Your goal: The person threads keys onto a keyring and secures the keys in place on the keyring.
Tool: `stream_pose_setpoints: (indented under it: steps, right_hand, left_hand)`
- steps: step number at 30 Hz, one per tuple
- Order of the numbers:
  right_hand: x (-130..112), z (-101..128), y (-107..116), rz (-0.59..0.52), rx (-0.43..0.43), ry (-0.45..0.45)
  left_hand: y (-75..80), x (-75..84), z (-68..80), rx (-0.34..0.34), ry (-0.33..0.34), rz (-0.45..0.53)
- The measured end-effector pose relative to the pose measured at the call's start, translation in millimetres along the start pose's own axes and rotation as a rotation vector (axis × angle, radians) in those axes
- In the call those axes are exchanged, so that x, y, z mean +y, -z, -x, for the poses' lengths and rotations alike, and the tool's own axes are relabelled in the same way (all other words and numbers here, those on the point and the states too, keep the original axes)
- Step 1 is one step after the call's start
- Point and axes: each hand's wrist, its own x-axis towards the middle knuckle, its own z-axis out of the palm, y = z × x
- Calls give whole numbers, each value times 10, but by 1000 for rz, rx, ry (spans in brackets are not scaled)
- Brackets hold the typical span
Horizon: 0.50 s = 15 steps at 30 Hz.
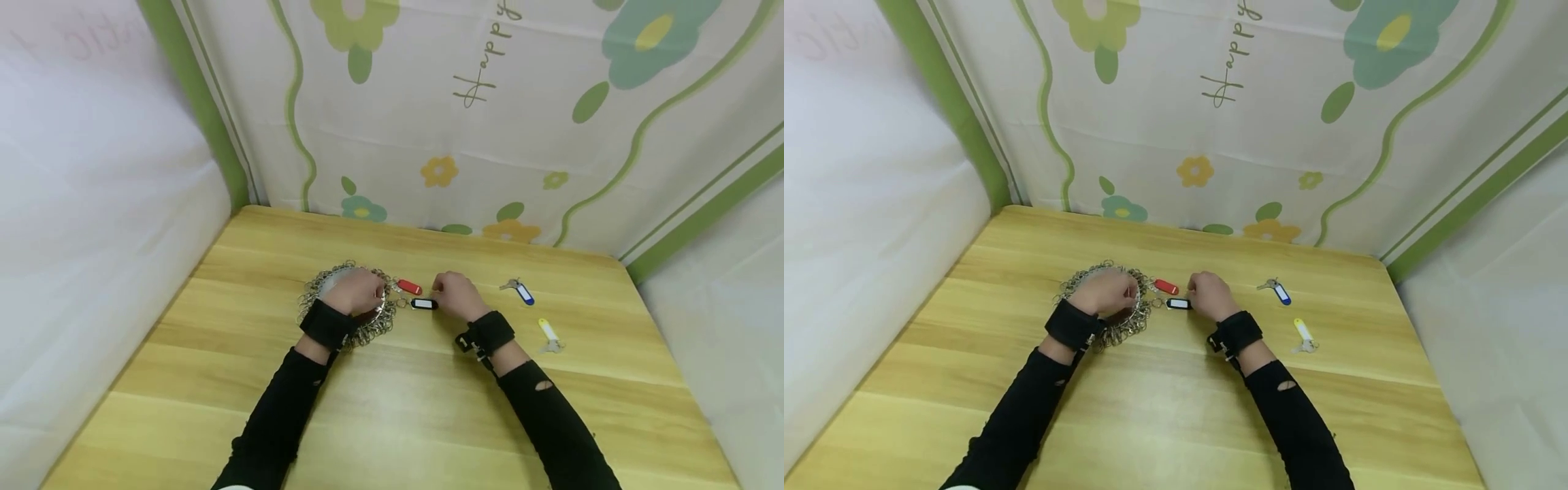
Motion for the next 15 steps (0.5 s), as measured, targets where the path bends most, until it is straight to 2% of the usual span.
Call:
stream_pose_setpoints:
  steps: [5,7,11,15]
  right_hand:
    - [213,143,176,27,13,-47]
    - [319,200,246,47,22,-48]
    - [540,342,364,88,19,-41]
    - [752,495,489,113,12,-79]
  left_hand:
    - [-115,43,19,40,-167,-18]
    - [-154,59,22,56,-206,-52]
    - [-216,70,26,69,-204,-116]
    - [-261,67,30,72,-171,-104]
